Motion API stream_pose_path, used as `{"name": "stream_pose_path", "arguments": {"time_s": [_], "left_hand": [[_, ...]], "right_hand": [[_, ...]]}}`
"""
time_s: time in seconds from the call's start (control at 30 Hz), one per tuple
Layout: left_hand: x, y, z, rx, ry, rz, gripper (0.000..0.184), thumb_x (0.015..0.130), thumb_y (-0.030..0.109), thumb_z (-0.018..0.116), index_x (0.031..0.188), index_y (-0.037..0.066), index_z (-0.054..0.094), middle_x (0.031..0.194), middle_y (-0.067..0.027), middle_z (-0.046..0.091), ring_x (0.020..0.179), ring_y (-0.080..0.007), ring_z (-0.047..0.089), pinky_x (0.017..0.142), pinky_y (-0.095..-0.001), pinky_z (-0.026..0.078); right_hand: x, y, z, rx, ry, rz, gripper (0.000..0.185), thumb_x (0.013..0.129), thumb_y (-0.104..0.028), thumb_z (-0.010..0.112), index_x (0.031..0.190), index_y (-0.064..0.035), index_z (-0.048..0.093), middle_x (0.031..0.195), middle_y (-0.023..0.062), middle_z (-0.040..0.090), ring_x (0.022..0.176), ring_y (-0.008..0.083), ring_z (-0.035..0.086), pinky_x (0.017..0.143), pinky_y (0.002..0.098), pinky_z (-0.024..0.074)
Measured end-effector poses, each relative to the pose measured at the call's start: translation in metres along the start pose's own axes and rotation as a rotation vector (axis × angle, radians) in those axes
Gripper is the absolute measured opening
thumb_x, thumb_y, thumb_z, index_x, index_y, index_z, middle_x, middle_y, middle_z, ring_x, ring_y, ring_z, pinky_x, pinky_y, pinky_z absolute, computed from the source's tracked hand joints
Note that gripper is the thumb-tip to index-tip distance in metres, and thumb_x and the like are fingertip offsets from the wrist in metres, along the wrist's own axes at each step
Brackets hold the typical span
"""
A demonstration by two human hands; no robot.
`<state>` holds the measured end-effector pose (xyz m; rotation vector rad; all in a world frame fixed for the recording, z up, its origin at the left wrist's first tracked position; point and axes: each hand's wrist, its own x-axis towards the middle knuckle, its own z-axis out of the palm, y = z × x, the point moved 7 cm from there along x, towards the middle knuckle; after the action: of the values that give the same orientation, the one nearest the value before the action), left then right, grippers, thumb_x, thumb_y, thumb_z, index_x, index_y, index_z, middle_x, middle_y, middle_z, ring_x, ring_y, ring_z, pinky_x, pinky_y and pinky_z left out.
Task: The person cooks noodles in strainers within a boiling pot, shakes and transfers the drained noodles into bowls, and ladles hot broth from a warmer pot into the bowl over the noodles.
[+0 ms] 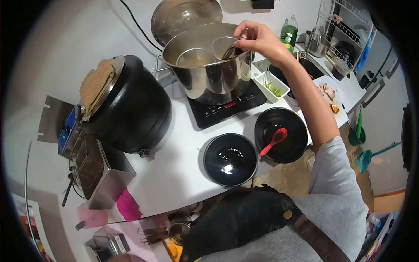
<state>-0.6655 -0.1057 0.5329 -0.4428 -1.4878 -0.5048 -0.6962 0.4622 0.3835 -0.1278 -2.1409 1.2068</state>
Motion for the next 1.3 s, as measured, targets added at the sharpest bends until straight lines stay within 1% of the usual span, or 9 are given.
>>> {"name": "stream_pose_path", "arguments": {"time_s": [0.1,0.2,0.27,0.4,0.5,0.73,0.87,0.97,1.3], "left_hand": [[-0.018,0.003,0.117,-0.337,-0.48,-0.43,0.024,0.09,0.015,0.056,0.103,-0.003,0.064,0.092,-0.0123,0.067,0.083,-0.0173,0.063,0.076,-0.0272,0.05],[-0.061,0.186,0.235,-0.431,-0.781,-0.097,0.022,0.085,0.017,0.06,0.095,-0.003,0.066,0.084,-0.0092,0.067,0.076,-0.0133,0.061,0.073,-0.0267,0.047],[-0.1,0.247,0.315,-0.532,-0.857,0.228,0.018,0.077,0.014,0.059,0.081,-0.001,0.066,0.076,-0.0222,0.062,0.073,-0.0383,0.061,0.069,-0.0402,0.049],[-0.193,0.294,0.448,-0.16,-1.273,0.481,0.014,0.069,0.006,0.06,0.078,-0.004,0.065,0.081,-0.0257,0.062,0.077,-0.0385,0.063,0.07,-0.0433,0.051],[-0.234,0.293,0.498,0.027,-1.616,0.528,0.016,0.068,0.007,0.062,0.08,-0.003,0.067,0.084,-0.0235,0.064,0.08,-0.0358,0.064,0.071,-0.0434,0.051],[-0.219,0.324,0.468,0.078,-1.647,0.689,0.02,0.069,0.014,0.065,0.085,0.003,0.069,0.089,-0.018,0.066,0.085,-0.0319,0.065,0.073,-0.0405,0.052],[-0.205,0.312,0.482,0.135,-1.522,0.663,0.022,0.069,0.016,0.065,0.086,0.002,0.069,0.087,-0.0193,0.066,0.084,-0.0329,0.065,0.074,-0.0414,0.051],[-0.204,0.325,0.469,0.018,-1.442,0.751,0.016,0.073,0.012,0.059,0.082,0.003,0.069,0.082,-0.0201,0.065,0.077,-0.0338,0.065,0.066,-0.042,0.051],[-0.202,0.32,0.46,-0.075,-1.419,0.788,0.013,0.075,0.012,0.058,0.077,0.003,0.067,0.079,-0.02,0.064,0.076,-0.035,0.064,0.067,-0.0437,0.051]], "right_hand": [[0.005,0.01,-0.006,-0.078,0.004,-0.079,0.017,0.072,-0.014,0.067,0.084,-0.0051,0.058,0.059,-0.0027,0.049,0.055,0.005,0.046,0.051,0.0214,0.0369],[0.003,0.011,-0.009,-0.078,0.026,-0.068,0.018,0.069,-0.014,0.066,0.081,-0.0047,0.058,0.058,-0.0006,0.049,0.054,0.0075,0.047,0.051,0.0239,0.0383],[0.002,0.012,-0.014,-0.068,0.032,-0.072,0.018,0.067,-0.014,0.066,0.081,-0.0041,0.058,0.06,0.0025,0.053,0.056,0.0105,0.051,0.054,0.026,0.042],[0.001,0.012,-0.026,-0.09,0.031,-0.116,0.019,0.066,-0.015,0.066,0.079,-0.0037,0.059,0.061,0.0086,0.059,0.054,0.0159,0.057,0.054,0.029,0.0443],[-0.003,0.014,-0.033,-0.03,-0.014,-0.106,0.015,0.072,-0.012,0.063,0.079,-0.0026,0.053,0.06,-0.0005,0.048,0.057,0.0063,0.045,0.053,0.0233,0.0376],[0.003,0.033,-0.043,0.031,-0.003,-0.138,0.011,0.07,-0.008,0.06,0.076,-0.0017,0.054,0.06,0.0105,0.055,0.056,0.0187,0.057,0.055,0.0305,0.0448],[0.007,0.041,-0.042,0.061,-0.048,-0.095,0.012,0.073,-0.006,0.062,0.074,-0.0026,0.05,0.06,-0.0016,0.045,0.056,0.0047,0.04,0.052,0.0214,0.0345],[0.007,0.042,-0.043,0.046,-0.042,-0.103,0.01,0.07,-0.007,0.059,0.075,-0.0016,0.052,0.058,0.0081,0.05,0.052,0.0181,0.051,0.053,0.0301,0.0413],[0.008,0.046,-0.041,0.003,-0.039,-0.108,0.014,0.07,-0.005,0.063,0.073,-0.0014,0.05,0.055,0.005,0.045,0.05,0.013,0.045,0.05,0.0274,0.0381]]}}
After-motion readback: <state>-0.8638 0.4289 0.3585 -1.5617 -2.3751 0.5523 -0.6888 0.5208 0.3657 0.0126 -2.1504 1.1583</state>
